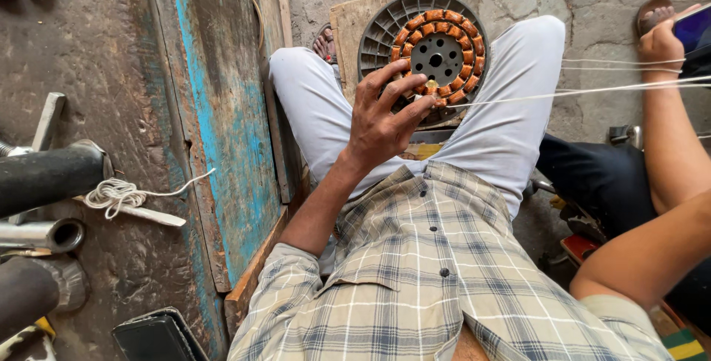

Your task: The person sits cross-legged and winds white insulating thread around the copper windings of a motor stator resting on their lap. They repeatedly wrap the thread around individual winding bundles, pull it taut, and move to the next bundle.

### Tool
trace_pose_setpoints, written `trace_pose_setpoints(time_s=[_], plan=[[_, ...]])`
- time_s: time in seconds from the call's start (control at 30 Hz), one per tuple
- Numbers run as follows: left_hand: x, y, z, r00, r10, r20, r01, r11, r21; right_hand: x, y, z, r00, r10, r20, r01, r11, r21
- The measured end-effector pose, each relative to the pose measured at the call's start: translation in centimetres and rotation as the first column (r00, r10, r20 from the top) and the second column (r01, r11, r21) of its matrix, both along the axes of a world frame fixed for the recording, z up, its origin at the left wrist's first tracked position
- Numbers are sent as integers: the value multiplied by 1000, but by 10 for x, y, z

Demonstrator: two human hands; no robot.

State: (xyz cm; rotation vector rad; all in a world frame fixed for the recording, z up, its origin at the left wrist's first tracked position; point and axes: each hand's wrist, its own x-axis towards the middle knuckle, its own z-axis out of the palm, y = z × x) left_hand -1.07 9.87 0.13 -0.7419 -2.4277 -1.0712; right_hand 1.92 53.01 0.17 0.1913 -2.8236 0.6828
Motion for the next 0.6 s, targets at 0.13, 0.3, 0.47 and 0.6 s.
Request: trace_pose_setpoints(time_s=[0.13, 0.3, 0.47, 0.6], plan=[[1, 1, 1, 1000, 20, -10, -20, 1000, 2, -3, 14, -11, 997, -79, -1, 79, 993, 84], [-1, -1, 1, 1000, 7, -7, -7, 1000, 6, -21, -60, -32, 995, 75, 61, -67, 990, -127], [-2, -2, 0, 1000, 6, -13, -6, 1000, -2, -7, -154, -32, 804, 442, 397, -185, 822, -539], [0, -1, -2, 1000, 14, -1, -14, 1000, 18, 9, -183, 17, 832, 440, 337, -208, 811, -546]])
